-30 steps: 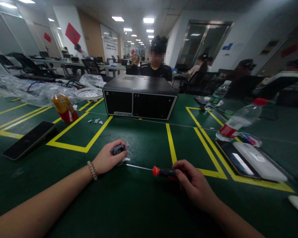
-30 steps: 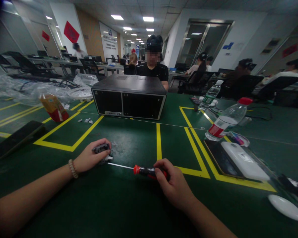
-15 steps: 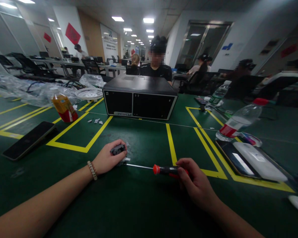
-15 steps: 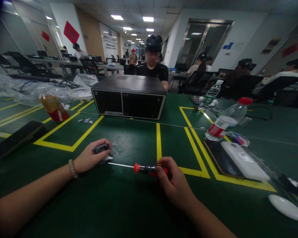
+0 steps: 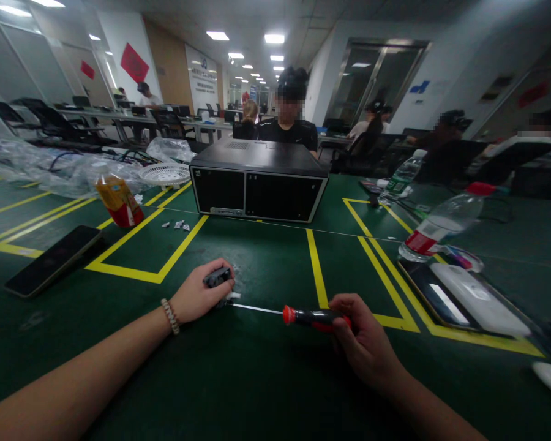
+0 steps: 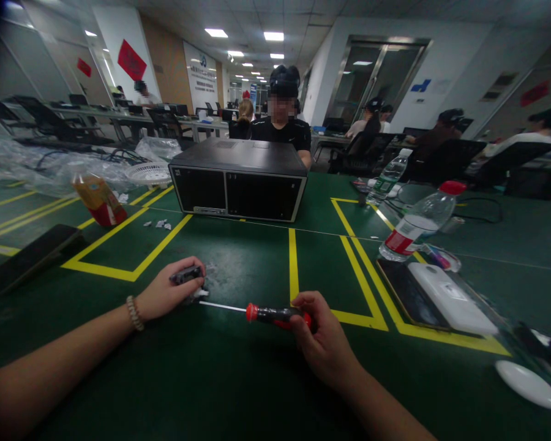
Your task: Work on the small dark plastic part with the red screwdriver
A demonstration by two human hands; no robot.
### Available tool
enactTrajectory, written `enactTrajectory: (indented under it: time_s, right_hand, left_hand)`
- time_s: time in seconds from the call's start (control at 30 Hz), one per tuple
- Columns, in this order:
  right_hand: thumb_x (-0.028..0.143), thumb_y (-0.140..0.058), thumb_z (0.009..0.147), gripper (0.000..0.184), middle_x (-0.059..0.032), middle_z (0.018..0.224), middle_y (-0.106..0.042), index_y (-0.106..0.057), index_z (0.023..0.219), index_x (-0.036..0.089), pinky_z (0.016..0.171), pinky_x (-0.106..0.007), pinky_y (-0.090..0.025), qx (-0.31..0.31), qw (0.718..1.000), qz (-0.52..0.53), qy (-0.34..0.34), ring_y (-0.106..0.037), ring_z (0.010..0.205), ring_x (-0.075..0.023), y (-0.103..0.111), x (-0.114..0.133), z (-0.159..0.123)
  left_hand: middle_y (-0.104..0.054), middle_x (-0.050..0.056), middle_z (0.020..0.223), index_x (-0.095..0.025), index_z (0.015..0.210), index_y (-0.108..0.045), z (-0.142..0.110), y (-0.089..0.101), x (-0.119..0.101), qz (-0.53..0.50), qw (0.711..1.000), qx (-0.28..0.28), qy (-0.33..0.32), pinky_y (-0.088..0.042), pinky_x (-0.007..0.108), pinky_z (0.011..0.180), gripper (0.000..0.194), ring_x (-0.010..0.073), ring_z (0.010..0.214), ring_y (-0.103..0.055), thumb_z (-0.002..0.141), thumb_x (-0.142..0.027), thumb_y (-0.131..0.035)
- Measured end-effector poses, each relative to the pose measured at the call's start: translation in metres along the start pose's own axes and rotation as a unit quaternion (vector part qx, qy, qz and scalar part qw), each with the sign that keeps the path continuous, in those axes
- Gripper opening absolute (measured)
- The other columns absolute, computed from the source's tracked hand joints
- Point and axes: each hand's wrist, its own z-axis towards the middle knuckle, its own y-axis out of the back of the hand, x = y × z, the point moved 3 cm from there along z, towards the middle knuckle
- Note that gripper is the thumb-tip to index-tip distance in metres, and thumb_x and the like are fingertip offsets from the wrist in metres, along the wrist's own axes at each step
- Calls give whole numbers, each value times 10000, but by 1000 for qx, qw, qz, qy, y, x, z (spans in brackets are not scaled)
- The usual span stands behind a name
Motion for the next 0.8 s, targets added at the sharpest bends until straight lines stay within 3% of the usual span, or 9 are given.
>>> enactTrajectory:
  time_s: [0.2,0.37,0.53,0.7,0.8]
  right_hand:
    - [588,-595,971,382,-41,915,-625,-473,1136,266,488,-288,-520,-42,999,0,3,-619,608,-169,4,-4,0]
    - [539,-644,964,372,-57,1015,-641,-478,1168,276,476,-281,-525,-38,999,36,4,-613,605,-156,3,-2,0]
    - [428,-701,952,358,-25,957,-632,-483,1197,285,435,-249,-485,-51,997,58,2,-582,576,-140,2,2,0]
    - [324,-736,912,365,-69,1196,-600,-492,1182,288,473,-259,-537,-84,994,62,27,-611,623,-129,2,6,0]
    - [303,-755,882,407,-91,1231,-603,-490,1189,278,490,-271,-571,-97,994,52,25,-634,640,-139,4,5,1]
  left_hand:
    - [-675,25,875,-199,968,-629,0,-1,1,0,1000,2,3,-494,307,692,181,191,756,-625,885,-360,-622]
    - [-661,19,879,-200,968,-632,-1,0,-1,-1,1000,2,4,-491,314,695,161,190,762,-622,898,-344,-619]
    - [-656,18,881,-197,967,-628,-1,0,0,-10,1000,5,-1,-495,323,707,157,190,766,-622,905,-341,-621]
    - [-656,21,878,-195,963,-628,-1,0,1,-4,1000,3,2,-493,326,706,160,193,769,-618,899,-341,-622]
    - [-660,26,887,-192,973,-628,-1,0,0,-8,1000,3,8,-496,328,704,178,196,771,-624,897,-352,-620]
